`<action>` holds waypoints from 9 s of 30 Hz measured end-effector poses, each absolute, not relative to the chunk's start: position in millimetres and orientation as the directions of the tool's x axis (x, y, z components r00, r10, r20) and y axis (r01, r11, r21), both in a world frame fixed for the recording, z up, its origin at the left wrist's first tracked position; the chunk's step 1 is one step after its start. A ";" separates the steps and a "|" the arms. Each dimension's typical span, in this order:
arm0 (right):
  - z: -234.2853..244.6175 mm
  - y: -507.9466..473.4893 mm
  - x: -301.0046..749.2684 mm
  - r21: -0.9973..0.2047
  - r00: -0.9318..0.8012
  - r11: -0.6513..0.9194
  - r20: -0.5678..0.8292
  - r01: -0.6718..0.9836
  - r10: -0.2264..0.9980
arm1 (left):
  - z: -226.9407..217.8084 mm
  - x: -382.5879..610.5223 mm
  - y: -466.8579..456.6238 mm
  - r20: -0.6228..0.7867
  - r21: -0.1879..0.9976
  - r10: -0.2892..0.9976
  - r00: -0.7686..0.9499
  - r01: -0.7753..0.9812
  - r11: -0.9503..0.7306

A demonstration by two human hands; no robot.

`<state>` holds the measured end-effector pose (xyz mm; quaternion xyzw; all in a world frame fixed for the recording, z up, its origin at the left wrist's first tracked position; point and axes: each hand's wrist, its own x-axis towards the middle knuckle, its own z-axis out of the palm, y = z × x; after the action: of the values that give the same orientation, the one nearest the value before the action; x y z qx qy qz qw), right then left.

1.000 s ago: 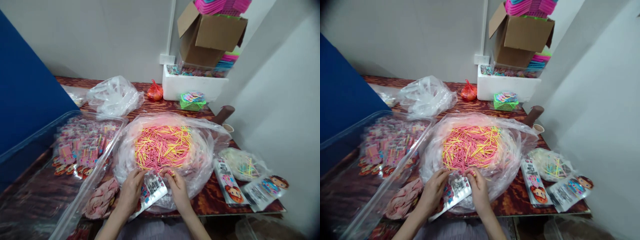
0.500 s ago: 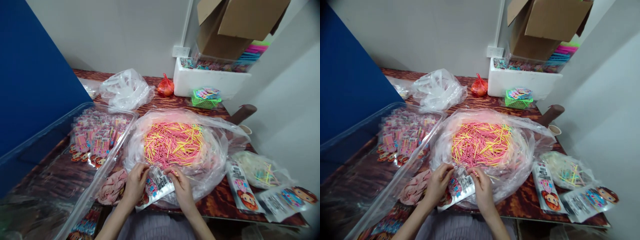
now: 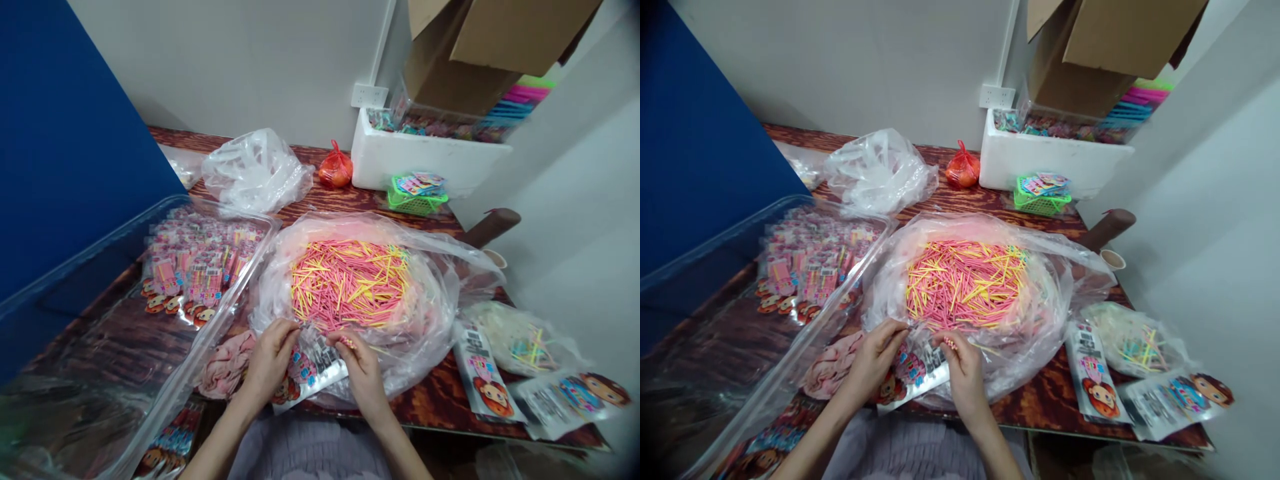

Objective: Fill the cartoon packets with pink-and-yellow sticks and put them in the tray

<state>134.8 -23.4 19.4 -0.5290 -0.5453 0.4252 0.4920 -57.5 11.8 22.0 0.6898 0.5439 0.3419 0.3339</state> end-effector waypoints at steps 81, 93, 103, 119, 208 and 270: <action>89.9 25.4 121.3 -0.980 -0.103 -0.169 -0.159 -0.102 0.982 | 36.6 -37.4 11.4 -0.026 0.998 1.000 0.003 -0.062 0.026; 56.2 18.9 130.7 -0.957 -0.120 0.027 -0.008 0.288 0.993 | 25.0 -70.8 62.3 -0.036 0.999 0.972 -0.231 -0.030 0.030; 21.9 70.9 170.3 -0.319 0.119 -0.068 0.144 0.945 0.982 | -9.0 -69.7 89.6 0.063 0.988 0.904 -0.422 0.151 0.001; 23.4 88.5 149.8 -0.139 0.053 -0.050 0.015 0.989 0.998 | 4.4 -80.1 59.1 0.193 0.908 0.927 -0.320 0.416 -0.045; -5.8 -13.6 127.7 -0.986 -0.106 0.068 0.052 0.154 0.993 | 9.7 -25.3 -21.4 0.212 0.730 0.954 0.214 0.614 -0.300; 31.7 21.0 187.8 -0.931 0.115 -0.022 0.021 0.365 0.993 | 19.7 -57.2 6.4 0.167 0.839 0.985 0.052 0.516 -0.170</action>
<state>187.8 21.0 31.7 -0.6127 -0.5542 0.3683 0.4265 -57.2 6.4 19.7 0.6593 0.5691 0.3877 0.3019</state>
